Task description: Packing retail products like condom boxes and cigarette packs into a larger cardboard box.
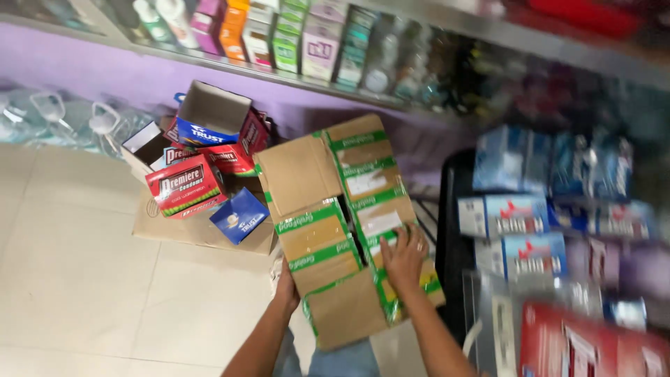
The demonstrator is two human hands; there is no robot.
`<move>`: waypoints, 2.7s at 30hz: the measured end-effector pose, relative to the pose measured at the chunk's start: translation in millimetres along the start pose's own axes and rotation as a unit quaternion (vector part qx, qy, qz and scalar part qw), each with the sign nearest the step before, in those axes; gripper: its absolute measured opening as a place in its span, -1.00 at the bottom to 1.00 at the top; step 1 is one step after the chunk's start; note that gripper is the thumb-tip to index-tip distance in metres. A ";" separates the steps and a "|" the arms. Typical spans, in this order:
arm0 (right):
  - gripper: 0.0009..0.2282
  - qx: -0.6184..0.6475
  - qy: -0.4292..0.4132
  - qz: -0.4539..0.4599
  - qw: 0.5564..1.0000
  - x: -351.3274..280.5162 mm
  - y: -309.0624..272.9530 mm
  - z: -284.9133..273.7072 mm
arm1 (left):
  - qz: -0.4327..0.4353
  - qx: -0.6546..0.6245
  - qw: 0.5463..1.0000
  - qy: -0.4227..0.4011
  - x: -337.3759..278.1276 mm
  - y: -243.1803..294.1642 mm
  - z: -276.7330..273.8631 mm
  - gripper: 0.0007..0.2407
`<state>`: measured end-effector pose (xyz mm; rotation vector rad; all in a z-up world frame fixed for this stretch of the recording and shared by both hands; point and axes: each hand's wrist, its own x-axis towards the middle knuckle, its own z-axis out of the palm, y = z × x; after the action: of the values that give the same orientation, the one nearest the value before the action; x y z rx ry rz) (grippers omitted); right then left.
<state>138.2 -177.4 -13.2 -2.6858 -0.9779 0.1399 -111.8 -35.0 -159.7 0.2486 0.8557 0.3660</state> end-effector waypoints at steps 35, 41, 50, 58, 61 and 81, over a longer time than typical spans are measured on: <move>-0.25 -0.002 -0.076 -0.079 0.994 -52.6 45.3 8.1 | 0.415 0.811 0.413 -0.014 -86.7 -54.0 161.3 -0.66; -0.14 -0.029 -0.229 -0.070 0.971 -107.2 20.8 -74.2 | 0.360 0.813 0.458 -0.006 -76.4 -57.1 174.7 -0.70; -0.12 -0.036 -0.285 -0.149 0.946 -107.5 81.0 -63.3 | 0.414 0.835 0.358 -0.061 -37.4 -94.0 158.4 -0.40; -0.20 -0.098 -0.185 -0.205 0.956 -136.8 98.3 -15.0 | 0.437 0.836 0.280 -0.175 39.0 -93.0 105.4 -0.56; -0.18 -0.067 -0.252 -0.158 0.952 -124.4 73.3 -45.6 | 0.367 0.862 0.280 -0.208 -4.3 -44.8 149.4 -0.61; 0.13 -0.069 -0.288 0.309 0.904 -73.2 -49.2 14.0 | 0.323 0.806 0.439 -0.233 -106.0 37.0 160.4 -0.74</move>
<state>49.3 -185.2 -12.6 -3.0523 -0.2031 1.0746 -59.5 -55.6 27.9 2.4570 0.2009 0.0095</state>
